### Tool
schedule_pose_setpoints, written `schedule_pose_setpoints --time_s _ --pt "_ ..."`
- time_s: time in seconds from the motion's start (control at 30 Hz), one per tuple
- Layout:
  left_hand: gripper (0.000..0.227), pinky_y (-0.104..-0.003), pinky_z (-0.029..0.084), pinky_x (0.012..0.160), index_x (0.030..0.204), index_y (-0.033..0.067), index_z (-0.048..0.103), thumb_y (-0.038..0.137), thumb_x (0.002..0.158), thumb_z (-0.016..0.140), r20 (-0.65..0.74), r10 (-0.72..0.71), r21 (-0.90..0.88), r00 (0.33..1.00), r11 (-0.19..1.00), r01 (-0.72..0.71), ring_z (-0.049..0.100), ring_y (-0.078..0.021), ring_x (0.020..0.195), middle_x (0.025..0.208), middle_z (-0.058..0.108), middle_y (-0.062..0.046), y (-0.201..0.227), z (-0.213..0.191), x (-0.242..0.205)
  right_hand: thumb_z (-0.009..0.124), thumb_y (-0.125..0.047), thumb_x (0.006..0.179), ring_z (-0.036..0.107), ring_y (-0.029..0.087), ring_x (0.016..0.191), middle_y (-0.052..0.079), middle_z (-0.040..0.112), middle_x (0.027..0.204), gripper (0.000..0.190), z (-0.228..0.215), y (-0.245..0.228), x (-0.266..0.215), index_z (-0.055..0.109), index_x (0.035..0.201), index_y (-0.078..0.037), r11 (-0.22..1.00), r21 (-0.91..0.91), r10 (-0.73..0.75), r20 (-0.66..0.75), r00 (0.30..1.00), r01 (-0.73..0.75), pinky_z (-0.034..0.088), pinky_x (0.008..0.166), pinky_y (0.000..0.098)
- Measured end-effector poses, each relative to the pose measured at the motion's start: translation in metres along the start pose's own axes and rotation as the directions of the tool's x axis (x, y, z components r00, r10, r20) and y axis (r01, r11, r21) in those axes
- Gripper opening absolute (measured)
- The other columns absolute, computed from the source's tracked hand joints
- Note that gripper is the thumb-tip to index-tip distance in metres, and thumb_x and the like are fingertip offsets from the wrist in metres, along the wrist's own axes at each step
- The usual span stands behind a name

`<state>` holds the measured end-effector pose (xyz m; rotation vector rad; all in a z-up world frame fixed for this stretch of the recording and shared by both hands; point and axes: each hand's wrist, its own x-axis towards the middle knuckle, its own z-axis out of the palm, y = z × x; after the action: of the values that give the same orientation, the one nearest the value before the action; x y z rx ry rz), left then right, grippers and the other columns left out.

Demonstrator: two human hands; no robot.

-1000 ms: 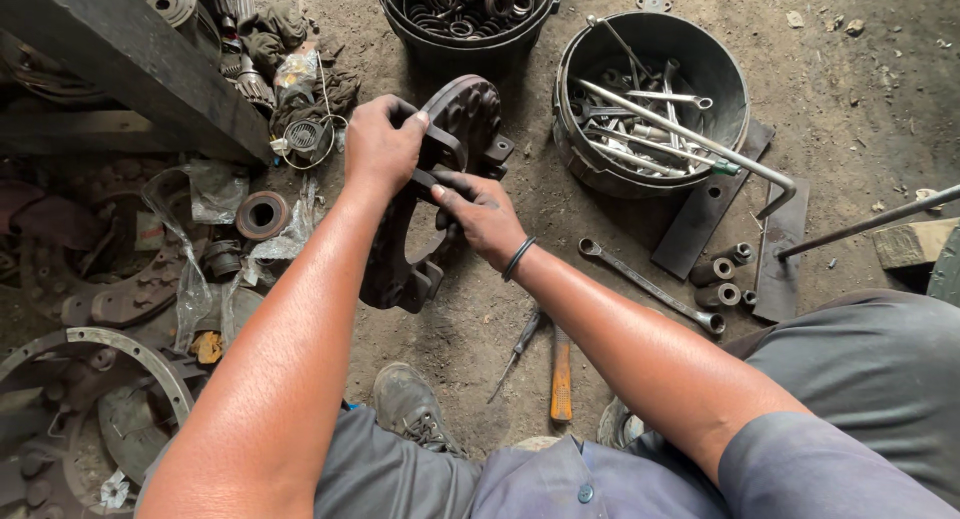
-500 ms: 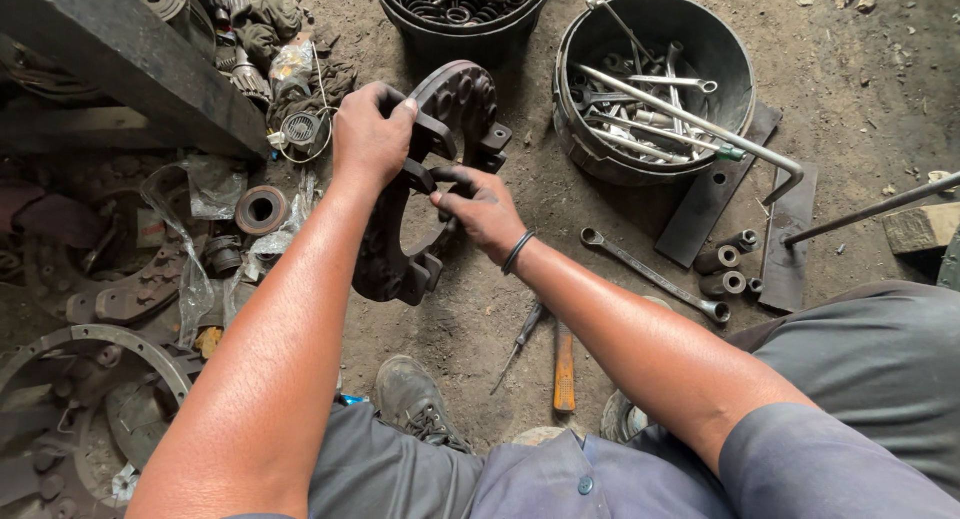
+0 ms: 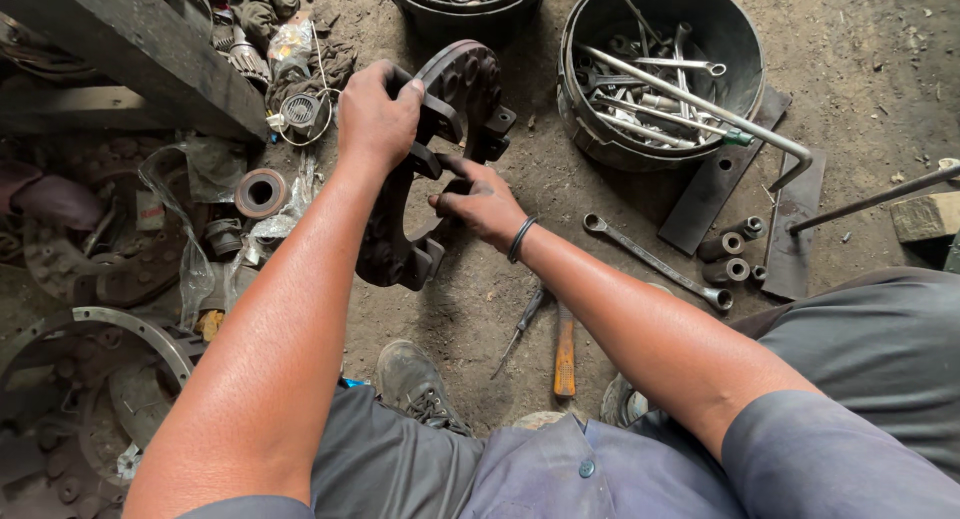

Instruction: The person sits on the floor and uses a hammer and a metal rod to strike and remove a bolt from a circular metal part. They then handle a curved metal piece and a flat metal disc, using a wrench and a metal bar to manipulate them.

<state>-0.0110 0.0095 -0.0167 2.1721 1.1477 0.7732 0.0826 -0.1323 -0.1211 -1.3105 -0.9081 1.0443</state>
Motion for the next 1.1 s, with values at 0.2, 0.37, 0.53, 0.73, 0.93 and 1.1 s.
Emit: schedule_pose_setpoints --time_s 0.2,0.37,0.53,0.73,0.93,1.1 --pt "0.024 -0.04 0.055 0.078 0.089 0.0043 0.072 0.028 0.09 0.07 0.024 -0.032 -0.023 0.999 0.999 0.033 0.073 -0.0278 0.08 0.086 0.075 -0.013 0.003 0.0 -0.001 0.071 -0.004 0.086 0.067 0.01 0.079 0.004 0.072 0.092 0.041 -0.01 -0.007 -0.001 0.067 0.127 0.002 0.985 0.175 -0.017 0.031 0.999 0.011 0.057 0.072 0.0262" --pt "0.024 -0.041 0.055 0.079 0.089 0.0036 0.073 0.027 0.091 0.07 0.018 -0.005 -0.003 1.0 1.0 0.005 0.072 -0.0264 0.08 0.086 0.075 -0.013 0.002 0.0 0.0 0.068 -0.001 0.089 0.063 0.008 0.076 0.001 0.069 0.088 0.029 -0.01 -0.002 0.0 0.072 0.117 0.002 0.986 0.145 -0.074 -0.039 0.997 0.079 0.053 0.07 0.0248" --pt "0.024 -0.041 0.055 0.078 0.089 0.0045 0.073 0.027 0.092 0.069 0.038 -0.043 0.008 0.998 0.999 0.042 0.073 -0.0245 0.081 0.086 0.075 -0.012 0.005 -0.001 0.0 0.068 -0.001 0.088 0.063 0.008 0.077 0.002 0.068 0.089 0.028 -0.005 -0.006 -0.002 0.068 0.116 0.002 0.979 0.194 -0.055 -0.055 0.997 0.065 0.055 0.07 0.0256" --pt "0.024 -0.04 0.055 0.077 0.089 0.0051 0.072 0.029 0.093 0.067 0.04 -0.046 0.024 0.998 0.999 0.045 0.073 -0.0241 0.079 0.085 0.075 -0.011 0.006 -0.003 -0.001 0.075 -0.007 0.086 0.071 0.012 0.079 0.008 0.072 0.097 0.053 -0.005 -0.009 -0.006 0.057 0.135 0.003 0.999 -0.004 0.049 -0.024 0.998 -0.049 0.061 0.067 0.0267" --pt "0.032 -0.043 0.054 0.078 0.091 0.0071 0.072 0.038 0.098 0.064 0.062 -0.047 0.132 0.997 0.99 0.038 0.073 -0.026 0.082 0.091 0.076 -0.012 0.001 -0.002 0.002 0.076 -0.009 0.084 0.072 0.012 0.082 0.008 0.072 0.102 0.065 -0.004 0.001 -0.005 0.047 0.141 0.001 0.997 0.054 0.048 0.018 0.999 -0.048 0.062 0.065 0.0287" --pt "0.044 -0.05 0.055 0.074 0.099 0.0072 0.066 0.05 0.09 0.071 0.045 0.01 0.199 0.999 0.98 -0.019 0.073 -0.0358 0.086 0.094 0.074 -0.019 0.009 -0.006 -0.003 0.076 -0.012 0.086 0.067 0.012 0.078 0.006 0.07 0.093 0.043 -0.007 -0.001 -0.004 0.065 0.125 0.003 0.997 -0.046 -0.063 0.008 0.998 0.063 0.057 0.065 0.0269"
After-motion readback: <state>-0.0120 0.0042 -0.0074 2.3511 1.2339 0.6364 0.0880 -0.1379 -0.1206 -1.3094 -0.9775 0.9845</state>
